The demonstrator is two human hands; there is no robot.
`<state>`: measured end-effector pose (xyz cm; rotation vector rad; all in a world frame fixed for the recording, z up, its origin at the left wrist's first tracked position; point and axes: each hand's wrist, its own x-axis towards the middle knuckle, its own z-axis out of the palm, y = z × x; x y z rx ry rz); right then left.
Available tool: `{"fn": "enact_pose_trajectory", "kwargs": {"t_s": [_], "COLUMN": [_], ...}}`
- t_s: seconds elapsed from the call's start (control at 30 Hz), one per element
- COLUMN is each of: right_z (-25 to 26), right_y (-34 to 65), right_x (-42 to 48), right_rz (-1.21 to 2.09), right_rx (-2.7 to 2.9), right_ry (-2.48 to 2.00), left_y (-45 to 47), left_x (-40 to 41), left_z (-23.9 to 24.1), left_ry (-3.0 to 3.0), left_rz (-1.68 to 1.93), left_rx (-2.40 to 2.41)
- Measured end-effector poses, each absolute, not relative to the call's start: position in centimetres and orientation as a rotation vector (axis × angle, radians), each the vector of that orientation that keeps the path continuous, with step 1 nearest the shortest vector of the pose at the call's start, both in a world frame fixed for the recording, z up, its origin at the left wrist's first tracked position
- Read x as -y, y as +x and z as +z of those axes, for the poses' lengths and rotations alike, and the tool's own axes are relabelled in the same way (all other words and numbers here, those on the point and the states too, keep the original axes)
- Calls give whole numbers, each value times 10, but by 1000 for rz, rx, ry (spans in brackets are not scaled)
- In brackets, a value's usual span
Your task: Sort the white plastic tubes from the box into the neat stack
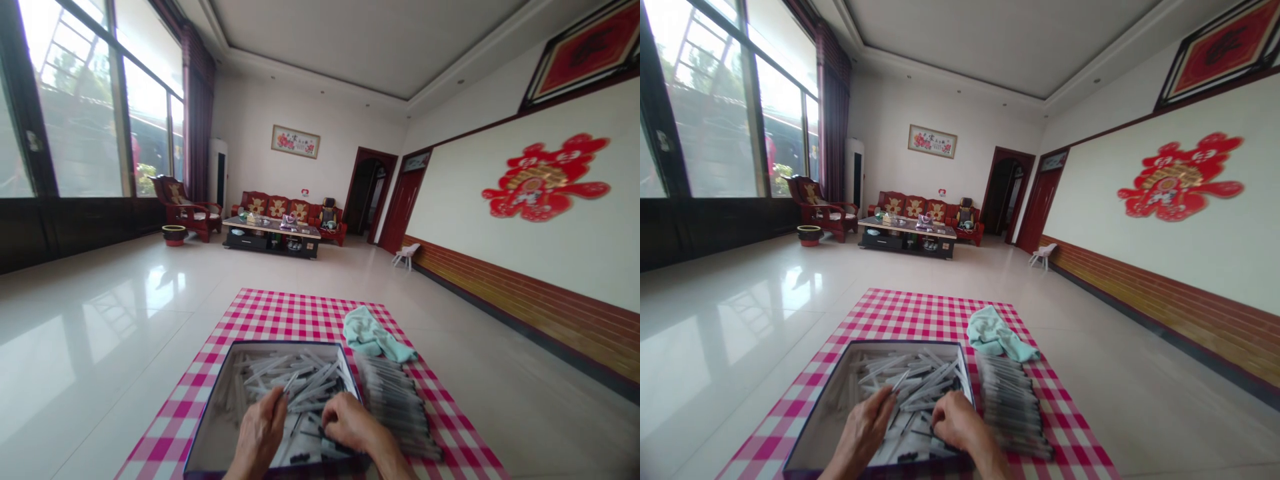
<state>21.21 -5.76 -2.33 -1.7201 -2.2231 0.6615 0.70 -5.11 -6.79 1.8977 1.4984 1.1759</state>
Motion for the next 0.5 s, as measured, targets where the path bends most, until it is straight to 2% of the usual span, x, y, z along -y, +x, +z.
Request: {"fn": "enact_pose_trajectory", "kwargs": {"t_s": [0.13,0.5], "right_z": [-32,-45], "right_y": [210,194], "right_x": [57,60], "right_rz": [651,534], "right_rx": [2303,2124], "right_ry": [-1833,-1858], "left_y": [9,10], "left_x": [56,49], "left_z": [-66,-80], "left_ry": [2126,2147], "left_rz": [1053,1092], "left_rx": [-1536,-1459]}}
